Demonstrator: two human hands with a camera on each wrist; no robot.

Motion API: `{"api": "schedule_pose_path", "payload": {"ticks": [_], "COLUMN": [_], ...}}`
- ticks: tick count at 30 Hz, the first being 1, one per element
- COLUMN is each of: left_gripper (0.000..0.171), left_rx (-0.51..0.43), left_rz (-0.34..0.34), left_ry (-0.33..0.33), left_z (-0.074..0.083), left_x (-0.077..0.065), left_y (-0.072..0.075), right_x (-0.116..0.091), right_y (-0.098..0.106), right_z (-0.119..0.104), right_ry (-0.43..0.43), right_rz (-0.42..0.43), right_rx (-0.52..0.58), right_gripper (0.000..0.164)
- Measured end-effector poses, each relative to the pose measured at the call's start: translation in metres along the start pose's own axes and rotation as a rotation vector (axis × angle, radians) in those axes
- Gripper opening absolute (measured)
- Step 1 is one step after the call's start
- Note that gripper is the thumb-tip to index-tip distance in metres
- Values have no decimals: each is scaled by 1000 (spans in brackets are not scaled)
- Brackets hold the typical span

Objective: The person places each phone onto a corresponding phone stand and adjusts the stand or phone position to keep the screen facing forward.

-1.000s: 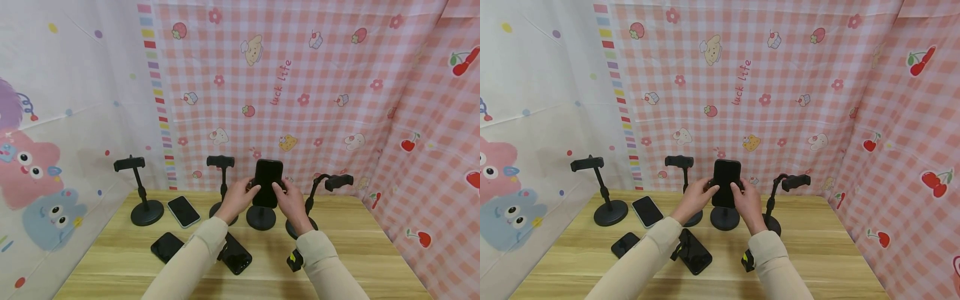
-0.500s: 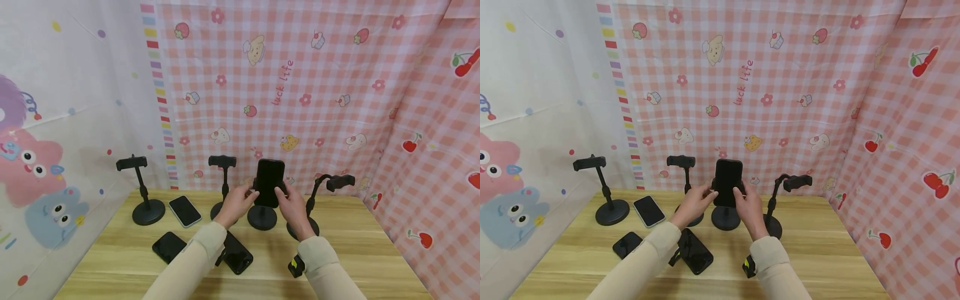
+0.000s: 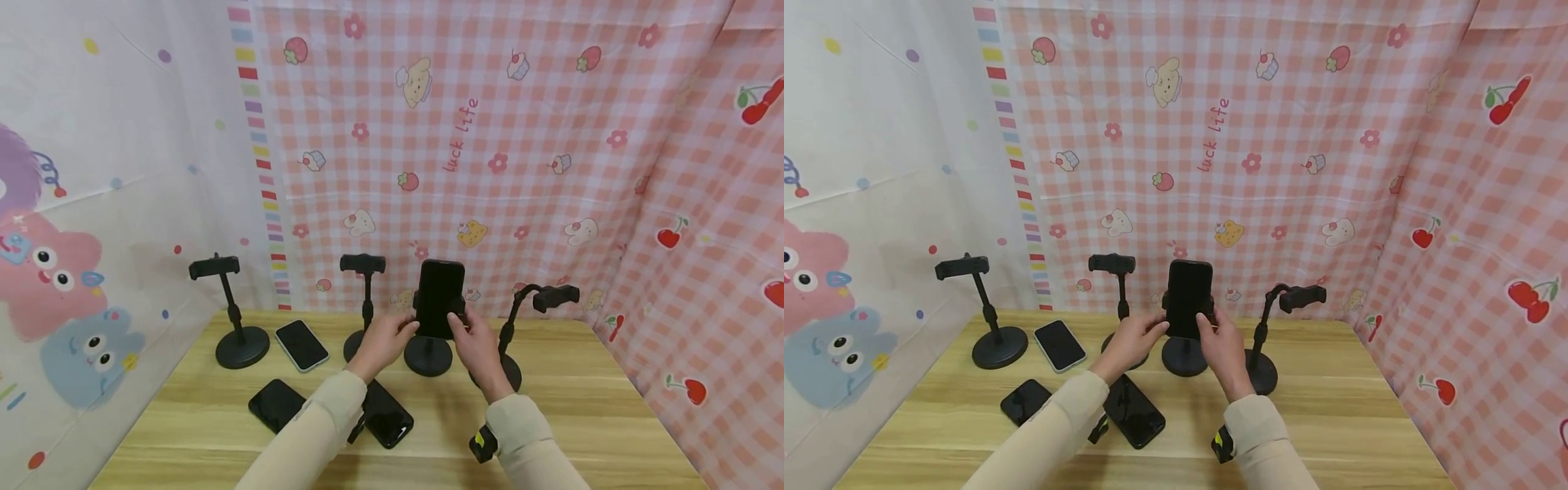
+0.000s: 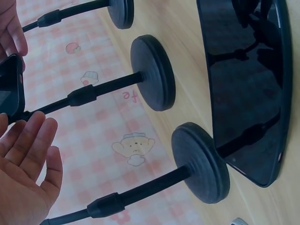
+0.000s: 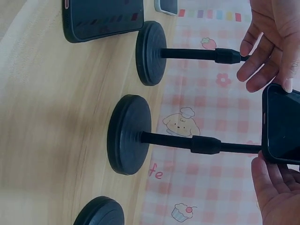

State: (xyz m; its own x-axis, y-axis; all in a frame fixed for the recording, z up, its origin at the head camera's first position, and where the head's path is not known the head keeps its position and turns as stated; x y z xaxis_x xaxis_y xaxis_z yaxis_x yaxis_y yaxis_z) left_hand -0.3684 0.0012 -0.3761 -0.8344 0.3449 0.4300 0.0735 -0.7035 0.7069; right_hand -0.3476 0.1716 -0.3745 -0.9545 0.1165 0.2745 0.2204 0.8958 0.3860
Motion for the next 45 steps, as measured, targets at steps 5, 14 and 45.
{"api": "schedule_pose_path", "payload": {"ticks": [5,14,45], "left_gripper": [21,22,25], "left_rx": [26,19,36], "left_rz": [-13,-7,-56], "left_ry": [-6,-17,5], "left_z": [-1,-2,-25], "left_x": [-4,-9,-27], "left_y": [-2,-7,-12], "right_x": [-5,-15,-46], "right_y": [-3,-6,-18], "right_z": [2,8,41], "right_ry": [-9,-17,-71], "right_rz": [-4,-21,-55], "right_rx": [15,27,-73], "right_gripper": [38,45,50]}}
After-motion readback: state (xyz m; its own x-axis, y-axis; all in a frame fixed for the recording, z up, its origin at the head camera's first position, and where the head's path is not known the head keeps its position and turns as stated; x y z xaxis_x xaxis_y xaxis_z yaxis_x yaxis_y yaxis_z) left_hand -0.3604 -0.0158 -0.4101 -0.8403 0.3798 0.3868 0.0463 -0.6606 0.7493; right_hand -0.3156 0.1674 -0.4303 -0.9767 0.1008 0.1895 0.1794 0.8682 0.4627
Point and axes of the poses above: each hand's wrist, its own x-axis towards the middle knuckle, its own y-axis out of the back of the hand, z = x × y, the point moved 7 cm from there along x, towards the middle knuckle, and after that the axes turned 4 degrees about x, right-handed, at the moved point
